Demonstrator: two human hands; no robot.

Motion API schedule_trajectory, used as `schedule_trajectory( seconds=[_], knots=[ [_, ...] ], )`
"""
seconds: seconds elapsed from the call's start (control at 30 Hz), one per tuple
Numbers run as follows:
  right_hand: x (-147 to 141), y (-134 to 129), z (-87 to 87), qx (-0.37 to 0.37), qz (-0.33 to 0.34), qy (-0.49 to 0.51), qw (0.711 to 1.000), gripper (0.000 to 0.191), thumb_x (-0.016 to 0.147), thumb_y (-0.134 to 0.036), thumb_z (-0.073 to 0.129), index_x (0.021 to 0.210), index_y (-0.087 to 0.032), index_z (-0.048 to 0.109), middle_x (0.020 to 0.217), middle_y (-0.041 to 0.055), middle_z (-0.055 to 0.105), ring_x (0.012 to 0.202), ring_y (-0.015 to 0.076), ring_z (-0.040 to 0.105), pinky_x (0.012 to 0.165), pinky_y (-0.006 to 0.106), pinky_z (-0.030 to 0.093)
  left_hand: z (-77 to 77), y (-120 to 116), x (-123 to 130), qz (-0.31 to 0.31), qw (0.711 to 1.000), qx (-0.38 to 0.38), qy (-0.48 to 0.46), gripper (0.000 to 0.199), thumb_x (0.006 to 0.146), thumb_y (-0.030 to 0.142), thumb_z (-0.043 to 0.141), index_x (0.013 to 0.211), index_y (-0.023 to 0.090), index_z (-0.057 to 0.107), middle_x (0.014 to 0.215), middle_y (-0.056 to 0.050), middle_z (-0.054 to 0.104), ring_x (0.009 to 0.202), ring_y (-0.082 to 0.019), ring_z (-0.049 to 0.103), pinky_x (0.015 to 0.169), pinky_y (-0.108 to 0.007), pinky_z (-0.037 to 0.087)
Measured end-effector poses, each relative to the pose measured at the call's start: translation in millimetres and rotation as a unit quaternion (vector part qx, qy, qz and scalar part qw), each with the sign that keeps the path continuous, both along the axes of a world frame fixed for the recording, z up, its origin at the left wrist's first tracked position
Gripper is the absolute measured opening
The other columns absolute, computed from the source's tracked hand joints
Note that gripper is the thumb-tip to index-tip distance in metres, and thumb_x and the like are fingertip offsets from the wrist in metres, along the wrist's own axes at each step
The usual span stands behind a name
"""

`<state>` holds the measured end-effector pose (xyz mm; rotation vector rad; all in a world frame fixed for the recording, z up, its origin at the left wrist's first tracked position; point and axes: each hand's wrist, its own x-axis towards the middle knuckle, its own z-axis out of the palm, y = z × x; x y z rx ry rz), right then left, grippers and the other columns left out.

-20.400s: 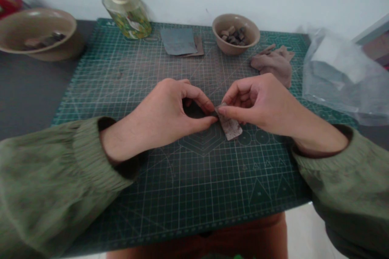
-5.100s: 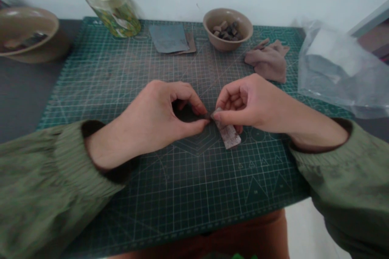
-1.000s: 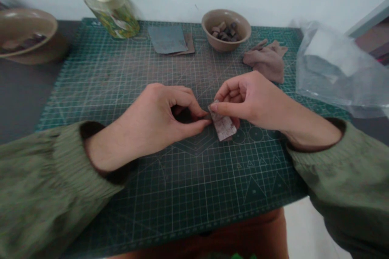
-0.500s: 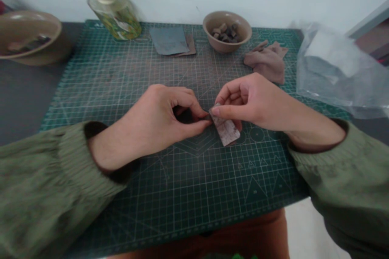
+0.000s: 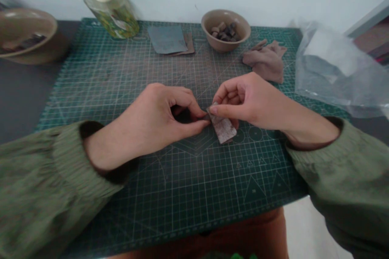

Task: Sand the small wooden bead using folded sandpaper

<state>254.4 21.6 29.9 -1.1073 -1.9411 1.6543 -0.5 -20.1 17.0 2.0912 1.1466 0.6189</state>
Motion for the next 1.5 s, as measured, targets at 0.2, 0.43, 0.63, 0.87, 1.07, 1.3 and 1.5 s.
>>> schedule_trajectory(
  seconds=[0.2, 0.43, 0.63, 0.87, 1.07, 1.3, 1.5],
  knots=[
    [2.3, 1.0, -0.6, 0.000, 0.027, -0.012, 1.000, 0.024, 0.091, -0.031, 0.099, 0.089, -0.018, 0.079, 0.074, 0.0024, 0.084, 0.056, 0.0134, 0.075, 0.051, 0.020, 0.057, -0.5, 0.9, -1.1, -0.003, 1.000, 0.000, -0.005, 0.014, 0.096, 0.033, 0.083, 0.087, 0.022, 0.086, 0.089, 0.000, 0.083, 0.078, -0.015, 0.071, 0.071, -0.030, 0.048],
    [4.0, 1.3, -0.8, 0.003, 0.034, -0.012, 0.999, 0.025, 0.092, -0.034, 0.100, 0.091, -0.019, 0.080, 0.073, 0.0016, 0.083, 0.057, 0.0135, 0.075, 0.052, 0.021, 0.057, -2.3, 2.7, -3.8, 0.000, 1.000, -0.008, 0.009, 0.014, 0.095, 0.036, 0.085, 0.087, 0.024, 0.085, 0.089, 0.000, 0.083, 0.078, -0.016, 0.072, 0.071, -0.030, 0.050],
    [2.8, 0.7, 3.7, 0.012, -0.007, 0.001, 1.000, 0.027, 0.091, -0.032, 0.101, 0.092, -0.017, 0.078, 0.073, 0.0012, 0.083, 0.057, 0.0136, 0.075, 0.054, 0.022, 0.060, -1.5, 3.6, -4.2, 0.006, 1.000, -0.017, 0.007, 0.013, 0.091, 0.036, 0.085, 0.086, 0.024, 0.086, 0.089, 0.000, 0.084, 0.078, -0.016, 0.074, 0.072, -0.030, 0.052],
    [-2.7, -2.2, -0.7, -0.005, -0.009, 0.020, 1.000, 0.029, 0.088, -0.032, 0.103, 0.091, -0.018, 0.077, 0.072, 0.0003, 0.082, 0.058, 0.0140, 0.075, 0.053, 0.022, 0.060, -3.3, 3.4, -4.6, 0.006, 1.000, -0.011, 0.009, 0.014, 0.092, 0.035, 0.085, 0.083, 0.023, 0.084, 0.085, 0.000, 0.082, 0.073, -0.015, 0.070, 0.069, -0.029, 0.050],
    [-3.9, -2.7, -1.9, -0.003, 0.001, 0.016, 1.000, 0.029, 0.088, -0.033, 0.102, 0.090, -0.018, 0.078, 0.071, 0.0004, 0.082, 0.058, 0.0141, 0.074, 0.052, 0.022, 0.058, -2.7, 2.5, -3.5, 0.017, 1.000, -0.020, 0.015, 0.016, 0.091, 0.036, 0.084, 0.081, 0.023, 0.082, 0.081, 0.000, 0.080, 0.071, -0.015, 0.068, 0.066, -0.030, 0.048],
    [-4.0, -1.4, -2.4, -0.005, 0.004, 0.007, 1.000, 0.027, 0.087, -0.033, 0.102, 0.089, -0.019, 0.079, 0.073, 0.0012, 0.083, 0.058, 0.0145, 0.075, 0.051, 0.022, 0.058, -2.6, 2.2, -1.8, 0.019, 1.000, -0.019, 0.009, 0.016, 0.089, 0.036, 0.084, 0.080, 0.023, 0.082, 0.080, 0.001, 0.079, 0.071, -0.015, 0.069, 0.065, -0.030, 0.048],
    [-5.7, -1.7, -3.5, -0.004, -0.009, 0.018, 1.000, 0.025, 0.088, -0.029, 0.101, 0.088, -0.019, 0.078, 0.073, 0.0012, 0.083, 0.058, 0.0141, 0.075, 0.051, 0.021, 0.059, -3.0, 3.0, -1.8, 0.014, 1.000, -0.020, 0.007, 0.014, 0.089, 0.034, 0.084, 0.080, 0.024, 0.083, 0.081, 0.001, 0.079, 0.072, -0.015, 0.070, 0.066, -0.031, 0.049]
  ],
)
